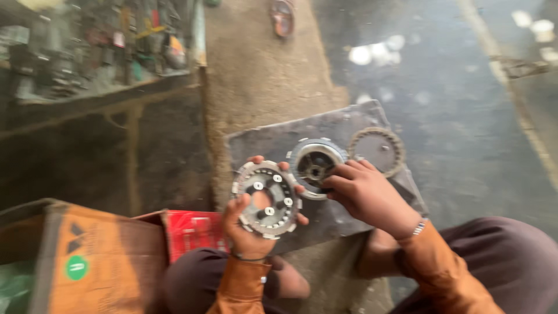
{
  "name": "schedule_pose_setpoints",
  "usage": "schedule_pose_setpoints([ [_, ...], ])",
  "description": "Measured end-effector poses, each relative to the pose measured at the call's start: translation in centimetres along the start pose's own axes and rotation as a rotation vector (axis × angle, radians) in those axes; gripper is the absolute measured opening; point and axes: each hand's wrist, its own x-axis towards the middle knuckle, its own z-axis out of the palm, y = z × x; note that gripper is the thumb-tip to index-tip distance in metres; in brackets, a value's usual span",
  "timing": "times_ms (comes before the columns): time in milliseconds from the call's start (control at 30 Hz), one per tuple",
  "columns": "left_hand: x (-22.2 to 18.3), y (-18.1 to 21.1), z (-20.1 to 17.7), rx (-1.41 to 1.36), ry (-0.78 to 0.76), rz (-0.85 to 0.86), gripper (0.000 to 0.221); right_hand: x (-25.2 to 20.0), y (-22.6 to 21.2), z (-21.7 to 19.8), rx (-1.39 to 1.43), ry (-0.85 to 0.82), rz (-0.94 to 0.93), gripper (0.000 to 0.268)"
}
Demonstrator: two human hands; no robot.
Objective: The person assembles a motorcycle clutch by placing friction plates and metal plates into the clutch hub, then inserting the pressure plate by hand.
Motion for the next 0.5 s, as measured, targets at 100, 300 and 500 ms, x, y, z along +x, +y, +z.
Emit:
schedule_pose_setpoints([
  [100,0.0,0.1,0.0,0.049,-0.006,0.029,0.071,0.2,-0.3,-0.1,0.017,0.01,-0.006,0.021],
  [300,0.0,0.4,-0.4,0.079,0.044,0.027,0.073,0.3,-1.2,-0.9,0.08,0.069,-0.04,0.02],
  [500,0.3,-0.5,-1.0,0.112,0.06,0.03,0.073,0.4,-3.1,-1.7,0.224,0.093,-0.117,0.02],
])
